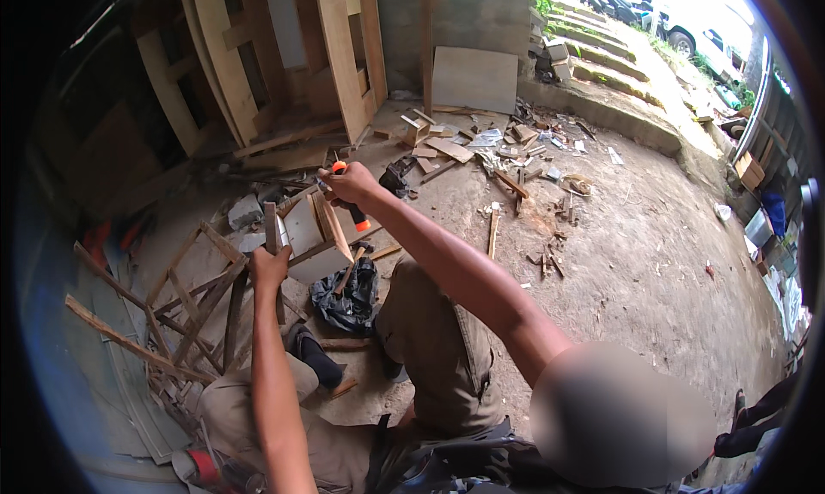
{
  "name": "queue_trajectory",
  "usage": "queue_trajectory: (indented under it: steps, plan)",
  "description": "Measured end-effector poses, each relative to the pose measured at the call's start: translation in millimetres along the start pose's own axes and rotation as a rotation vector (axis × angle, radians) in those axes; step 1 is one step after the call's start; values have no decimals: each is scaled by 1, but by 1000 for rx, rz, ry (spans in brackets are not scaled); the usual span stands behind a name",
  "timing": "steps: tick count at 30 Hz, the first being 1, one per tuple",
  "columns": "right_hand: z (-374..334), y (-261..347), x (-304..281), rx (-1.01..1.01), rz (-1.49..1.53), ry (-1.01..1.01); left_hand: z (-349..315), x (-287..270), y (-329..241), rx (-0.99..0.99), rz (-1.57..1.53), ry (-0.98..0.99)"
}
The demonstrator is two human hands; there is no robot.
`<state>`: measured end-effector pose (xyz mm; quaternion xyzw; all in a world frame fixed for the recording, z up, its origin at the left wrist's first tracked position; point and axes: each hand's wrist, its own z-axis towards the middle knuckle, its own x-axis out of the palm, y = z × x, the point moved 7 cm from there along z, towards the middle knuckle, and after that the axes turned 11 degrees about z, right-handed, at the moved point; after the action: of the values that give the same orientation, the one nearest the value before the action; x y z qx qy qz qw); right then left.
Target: The person is dismantling a wooden frame using a hammer and a saw. They repeatedly strike the frame with the hammer to separate pieces and use the saw to cut smaller sections.
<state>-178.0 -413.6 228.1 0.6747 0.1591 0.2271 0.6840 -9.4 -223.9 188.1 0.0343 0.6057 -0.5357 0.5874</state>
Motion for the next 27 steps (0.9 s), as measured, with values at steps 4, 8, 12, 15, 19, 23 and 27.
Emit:
queue_trajectory:
  steps: [4, 8, 12, 15, 19, 23, 27]
  plan:
    - [14, -60, 37, -11, 35, -51, -27, 12, 80, -75, 90, -17]
    - [31, -85, 65, 51, 169, -37, -66, 28, 135, -71, 136, 59]
    - [23, -106, 93, 205, 364, -36, -120, 50, 203, -309, 310, 23]
    - [2, -144, 91, 195, 494, -49, -182, 69, 232, -472, 245, 107]
    - [-41, -197, 95, 142, 287, -44, -263, 61, 283, -608, 192, 40]
    - [-93, -214, 105, 237, 231, 57, -310, 44, 325, -649, 318, -34]
    - [-143, -228, 87, 235, 80, 189, -332, 47, 349, -871, 368, -80]
